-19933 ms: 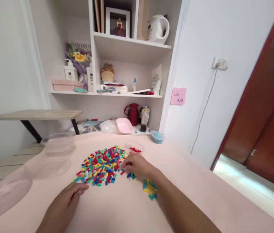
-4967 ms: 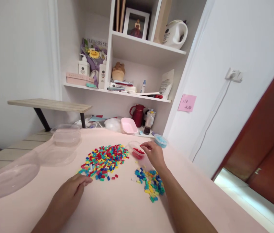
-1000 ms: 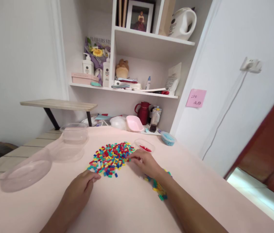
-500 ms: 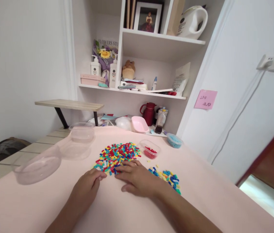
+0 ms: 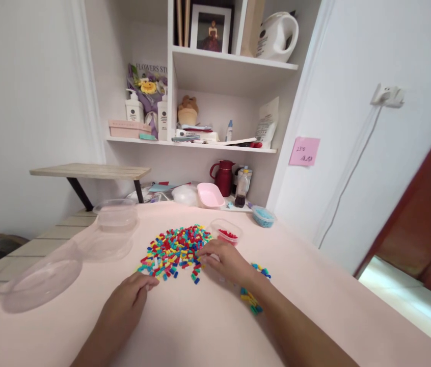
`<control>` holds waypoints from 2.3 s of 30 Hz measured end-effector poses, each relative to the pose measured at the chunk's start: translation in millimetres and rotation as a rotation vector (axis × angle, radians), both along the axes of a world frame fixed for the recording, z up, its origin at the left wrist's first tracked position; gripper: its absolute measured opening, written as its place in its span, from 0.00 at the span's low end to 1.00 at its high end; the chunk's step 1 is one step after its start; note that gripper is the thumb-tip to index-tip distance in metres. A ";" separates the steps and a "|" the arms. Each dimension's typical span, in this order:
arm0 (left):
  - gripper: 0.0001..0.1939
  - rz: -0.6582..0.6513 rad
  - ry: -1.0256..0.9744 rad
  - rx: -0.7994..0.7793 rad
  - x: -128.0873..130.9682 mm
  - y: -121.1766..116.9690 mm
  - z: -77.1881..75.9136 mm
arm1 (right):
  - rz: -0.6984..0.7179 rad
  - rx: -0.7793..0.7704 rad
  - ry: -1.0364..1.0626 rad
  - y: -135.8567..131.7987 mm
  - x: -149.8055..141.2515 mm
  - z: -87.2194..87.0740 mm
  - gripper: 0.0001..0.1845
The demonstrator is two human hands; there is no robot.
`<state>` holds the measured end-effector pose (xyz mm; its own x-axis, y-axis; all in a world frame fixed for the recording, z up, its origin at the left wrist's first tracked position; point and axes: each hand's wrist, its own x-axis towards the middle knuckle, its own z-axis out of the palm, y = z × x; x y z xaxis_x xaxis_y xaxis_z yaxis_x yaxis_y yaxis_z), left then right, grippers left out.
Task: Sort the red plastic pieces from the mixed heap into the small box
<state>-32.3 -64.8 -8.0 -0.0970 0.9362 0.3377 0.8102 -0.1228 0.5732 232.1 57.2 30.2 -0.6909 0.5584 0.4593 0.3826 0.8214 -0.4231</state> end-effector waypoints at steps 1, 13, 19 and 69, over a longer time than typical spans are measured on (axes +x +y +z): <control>0.17 0.002 0.003 0.007 0.0 -0.1 0.5 | 0.011 0.010 -0.037 -0.6 -1.1 -2.6 0.13; 0.17 0.008 0.045 0.034 1.1 -0.5 3.2 | -0.079 -0.060 -0.271 1.1 6.8 -3.9 0.15; 0.17 -0.003 0.065 0.059 0.3 0.0 3.2 | -0.093 -0.051 -0.253 1.7 6.4 -2.6 0.14; 0.16 0.025 0.042 0.031 2.3 -2.6 2.7 | 0.022 0.015 -0.232 -9.0 -8.9 -6.6 0.17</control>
<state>-30.0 -67.4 -5.3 -0.1059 0.9228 0.3704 0.8363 -0.1189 0.5352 223.2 48.3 23.5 -0.7909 0.5362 0.2949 0.4497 0.8361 -0.3141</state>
